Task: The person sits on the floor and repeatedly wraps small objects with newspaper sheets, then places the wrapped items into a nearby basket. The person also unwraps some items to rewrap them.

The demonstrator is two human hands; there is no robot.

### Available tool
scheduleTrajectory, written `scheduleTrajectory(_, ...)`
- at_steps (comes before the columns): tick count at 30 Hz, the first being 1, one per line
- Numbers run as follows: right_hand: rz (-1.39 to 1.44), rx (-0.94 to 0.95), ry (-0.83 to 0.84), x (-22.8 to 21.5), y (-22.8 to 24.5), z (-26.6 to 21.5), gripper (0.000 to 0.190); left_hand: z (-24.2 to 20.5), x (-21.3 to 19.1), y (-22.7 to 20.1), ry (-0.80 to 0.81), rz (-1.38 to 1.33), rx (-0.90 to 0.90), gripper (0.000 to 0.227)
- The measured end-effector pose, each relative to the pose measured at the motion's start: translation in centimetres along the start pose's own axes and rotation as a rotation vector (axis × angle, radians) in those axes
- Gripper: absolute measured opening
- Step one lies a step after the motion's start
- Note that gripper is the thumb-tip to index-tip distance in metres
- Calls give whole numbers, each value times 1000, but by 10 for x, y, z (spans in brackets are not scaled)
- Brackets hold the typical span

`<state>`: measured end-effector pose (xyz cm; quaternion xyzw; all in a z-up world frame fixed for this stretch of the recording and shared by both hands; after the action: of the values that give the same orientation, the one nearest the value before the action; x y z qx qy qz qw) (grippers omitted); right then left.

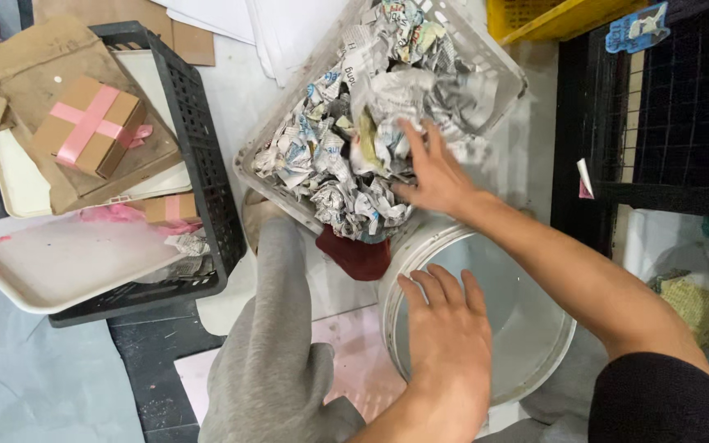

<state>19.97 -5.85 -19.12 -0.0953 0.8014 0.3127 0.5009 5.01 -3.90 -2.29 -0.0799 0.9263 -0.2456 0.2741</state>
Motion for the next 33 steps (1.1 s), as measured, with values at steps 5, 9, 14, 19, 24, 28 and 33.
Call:
scheduleTrajectory(5, -29, -292, 111, 2, 26, -13, 74, -4, -3, 3, 45, 5, 12, 112)
scheduleTrajectory(9, 86, -327, 42, -9, 27, -15, 53, -6, -2, 5, 36, 20, 13, 114)
scheduleTrajectory(14, 36, -365, -229, -37, 38, -22, 28, -4, -8, 9, -111, -27, -17, 95)
scheduleTrajectory(19, 99, -269, -470, -74, 30, -49, 24, -5, -11, 14, -105, -57, -56, 92)
scheduleTrajectory(24, 513, 40, -666, -92, 7, -101, 24, -13, -22, 24, -177, -117, -110, 86)
scheduleTrajectory(28, 871, 133, -702, -105, 14, -159, 28, -31, -48, 36, -457, -302, -112, 78)
scheduleTrajectory(33, 1035, 96, -729, -121, 39, -223, 29, -54, -65, 29, -660, -897, 247, 40)
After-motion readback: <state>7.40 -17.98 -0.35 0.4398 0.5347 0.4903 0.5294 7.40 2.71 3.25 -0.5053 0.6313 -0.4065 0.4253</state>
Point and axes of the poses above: each hand's wrist, its own z-axis towards the middle knuckle, its own x-axis out of the palm, y = z × x, the point moved 7 cm from there along z, towards the middle knuckle, and after that the axes turned 12 degrees about -z, right-handed, at the moved point
